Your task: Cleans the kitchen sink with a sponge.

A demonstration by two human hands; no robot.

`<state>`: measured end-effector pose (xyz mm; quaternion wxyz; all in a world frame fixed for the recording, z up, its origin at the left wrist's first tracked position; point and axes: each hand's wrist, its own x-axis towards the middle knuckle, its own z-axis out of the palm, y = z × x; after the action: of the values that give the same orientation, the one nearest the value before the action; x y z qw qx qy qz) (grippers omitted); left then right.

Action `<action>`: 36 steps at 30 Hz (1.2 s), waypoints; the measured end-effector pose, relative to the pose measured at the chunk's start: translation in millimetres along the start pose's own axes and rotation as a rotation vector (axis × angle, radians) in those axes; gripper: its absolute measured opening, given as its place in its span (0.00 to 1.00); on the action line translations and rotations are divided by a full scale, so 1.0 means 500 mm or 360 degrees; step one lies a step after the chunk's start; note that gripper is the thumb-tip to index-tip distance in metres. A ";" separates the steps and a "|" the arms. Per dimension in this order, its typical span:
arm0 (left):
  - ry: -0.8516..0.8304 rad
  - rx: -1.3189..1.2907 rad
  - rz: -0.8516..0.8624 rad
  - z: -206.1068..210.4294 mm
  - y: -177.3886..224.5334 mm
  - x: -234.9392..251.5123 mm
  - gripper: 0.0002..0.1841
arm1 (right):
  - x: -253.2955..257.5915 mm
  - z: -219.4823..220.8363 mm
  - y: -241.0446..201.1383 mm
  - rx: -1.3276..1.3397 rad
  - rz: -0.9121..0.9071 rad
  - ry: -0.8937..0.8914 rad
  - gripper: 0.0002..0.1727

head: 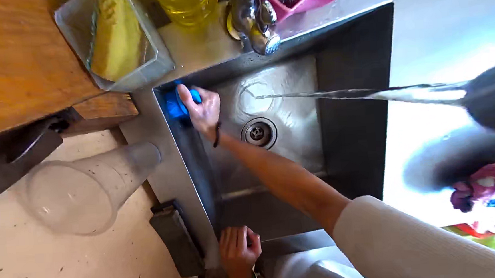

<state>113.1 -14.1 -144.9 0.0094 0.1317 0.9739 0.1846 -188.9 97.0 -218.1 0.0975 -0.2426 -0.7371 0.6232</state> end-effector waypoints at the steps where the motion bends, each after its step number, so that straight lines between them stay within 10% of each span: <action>1: -0.0003 0.0010 0.0007 -0.002 -0.001 -0.001 0.16 | -0.031 -0.001 0.029 0.0126 -0.0008 -0.0037 0.25; 7: 0.0029 0.0005 0.0031 0.000 -0.001 0.006 0.16 | 0.017 0.055 0.021 0.0205 -0.0807 0.0207 0.21; 16: 0.0045 0.0010 0.0044 0.002 -0.001 -0.001 0.15 | 0.011 0.012 0.118 -0.0102 -0.0216 -0.0238 0.21; 22: 0.0088 0.0035 0.0015 0.006 -0.004 -0.004 0.15 | 0.011 0.054 0.056 -0.0022 -0.0768 0.0135 0.16; 28: 0.0180 0.0017 0.0029 0.017 -0.005 -0.003 0.15 | -0.012 0.008 0.101 -0.0200 -0.0022 -0.0287 0.28; 32: 0.0172 0.0062 0.0011 0.019 -0.004 -0.006 0.14 | -0.006 0.014 0.084 -0.0200 -0.0417 -0.0121 0.24; 36: 0.0160 0.0057 0.0015 0.017 -0.009 0.004 0.15 | -0.008 0.027 0.072 -0.0551 0.0571 -0.0364 0.34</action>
<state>110.4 -14.8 -154.6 -0.0428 0.1270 0.9757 0.1735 -182.8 87.1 -255.0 -0.1412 -0.3104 -0.7842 0.5184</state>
